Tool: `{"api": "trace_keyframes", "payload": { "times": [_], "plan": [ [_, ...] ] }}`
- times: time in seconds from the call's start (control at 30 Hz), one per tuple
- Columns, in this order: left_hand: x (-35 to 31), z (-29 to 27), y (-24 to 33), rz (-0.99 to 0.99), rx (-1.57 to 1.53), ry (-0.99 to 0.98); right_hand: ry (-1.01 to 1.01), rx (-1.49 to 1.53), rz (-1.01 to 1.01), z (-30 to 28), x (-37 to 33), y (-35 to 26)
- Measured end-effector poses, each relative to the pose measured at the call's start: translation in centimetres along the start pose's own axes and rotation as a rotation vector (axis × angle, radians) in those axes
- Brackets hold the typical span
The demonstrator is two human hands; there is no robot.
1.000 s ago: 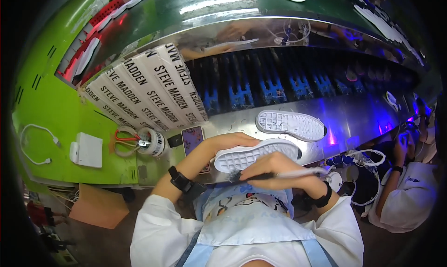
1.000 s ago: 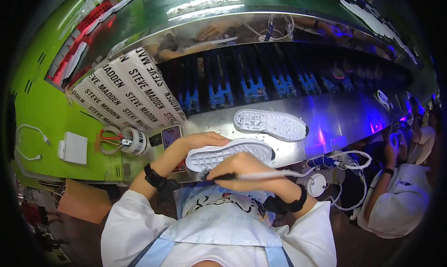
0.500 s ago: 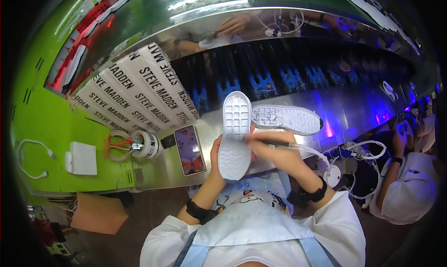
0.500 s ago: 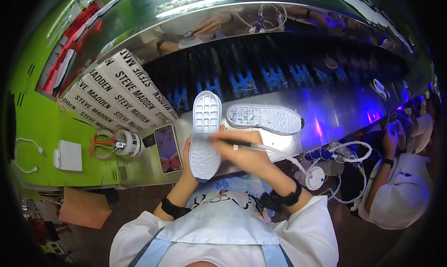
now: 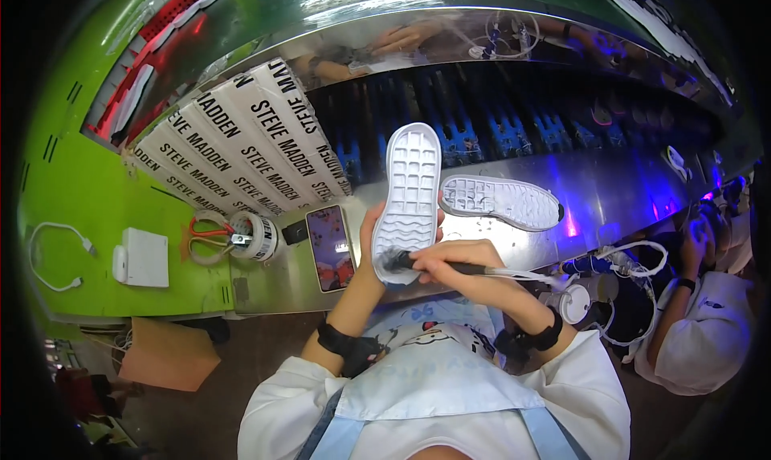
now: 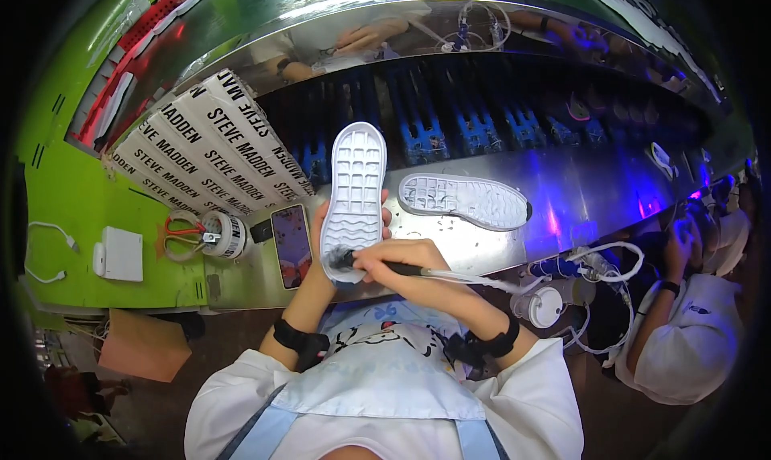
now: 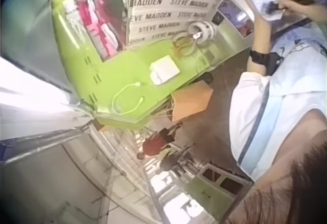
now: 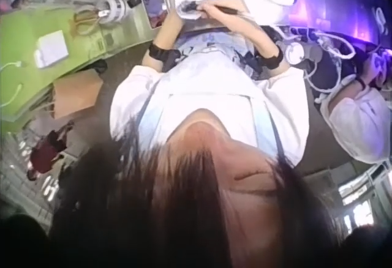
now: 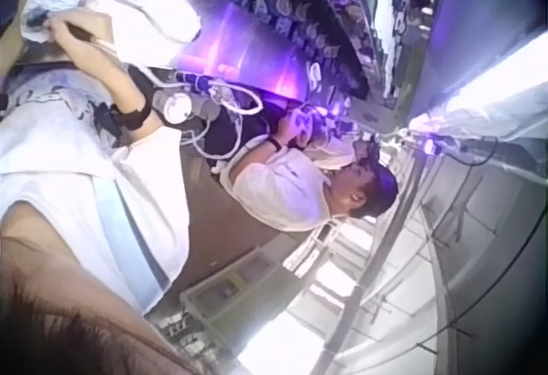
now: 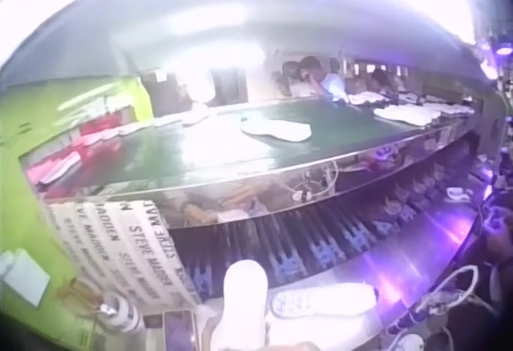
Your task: The recorder is applying a liquid adhesive or primer to the bottom of white shoe soles using a brush, while working on an assembly line.
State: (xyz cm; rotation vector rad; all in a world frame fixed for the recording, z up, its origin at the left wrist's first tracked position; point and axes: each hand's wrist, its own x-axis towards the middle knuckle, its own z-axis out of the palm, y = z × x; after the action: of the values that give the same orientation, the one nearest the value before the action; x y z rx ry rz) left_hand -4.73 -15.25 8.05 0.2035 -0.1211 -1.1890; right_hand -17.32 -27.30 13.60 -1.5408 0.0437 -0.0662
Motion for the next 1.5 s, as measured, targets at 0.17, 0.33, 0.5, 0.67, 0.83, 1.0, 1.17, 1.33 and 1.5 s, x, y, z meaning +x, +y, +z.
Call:
{"api": "trace_keyframes", "payload": {
  "times": [0.17, 0.33, 0.5, 0.67, 0.83, 1.0, 1.17, 1.33, 1.5],
  "plan": [
    [0.8, 1.1, 1.4, -0.128, 0.230, 0.098, -0.205, -0.151, 0.006, -1.8, -0.1, -1.7],
    [2.0, 0.6, 2.6, -0.477, 0.277, 0.181, -0.329, -0.489, -0.067, -2.0, -1.2, -2.6],
    [3.4, 2.5, 2.3, -0.607, 0.472, 0.376, -0.214, -0.438, -0.352, -1.7, -1.1, -3.4],
    [3.2, 5.9, 2.6, -0.678, 0.711, 0.379, -0.209, -0.454, -0.402, -3.9, -1.1, -3.1],
    [1.5, 5.6, 3.8, -0.446, 0.847, 0.380, 0.121, -0.464, -0.191, -8.1, -2.9, -2.6],
    [0.6, 12.9, 10.9, 0.056, 0.461, -0.201, 0.031, -0.110, -0.567, -5.2, -1.3, -6.4],
    [1.6, 14.0, 21.2, 0.476, 0.221, -0.066, 0.341, 0.096, -0.507, -5.2, -1.0, -4.6],
    [15.3, 20.6, 17.9, 0.586, 1.296, 0.249, 0.448, 0.230, -0.444, -4.1, -2.2, -3.1],
    [28.7, 19.5, 16.1, 0.485, 2.564, 0.225, 0.597, 0.253, -0.402, -5.2, -4.2, -1.4]
  ]
}}
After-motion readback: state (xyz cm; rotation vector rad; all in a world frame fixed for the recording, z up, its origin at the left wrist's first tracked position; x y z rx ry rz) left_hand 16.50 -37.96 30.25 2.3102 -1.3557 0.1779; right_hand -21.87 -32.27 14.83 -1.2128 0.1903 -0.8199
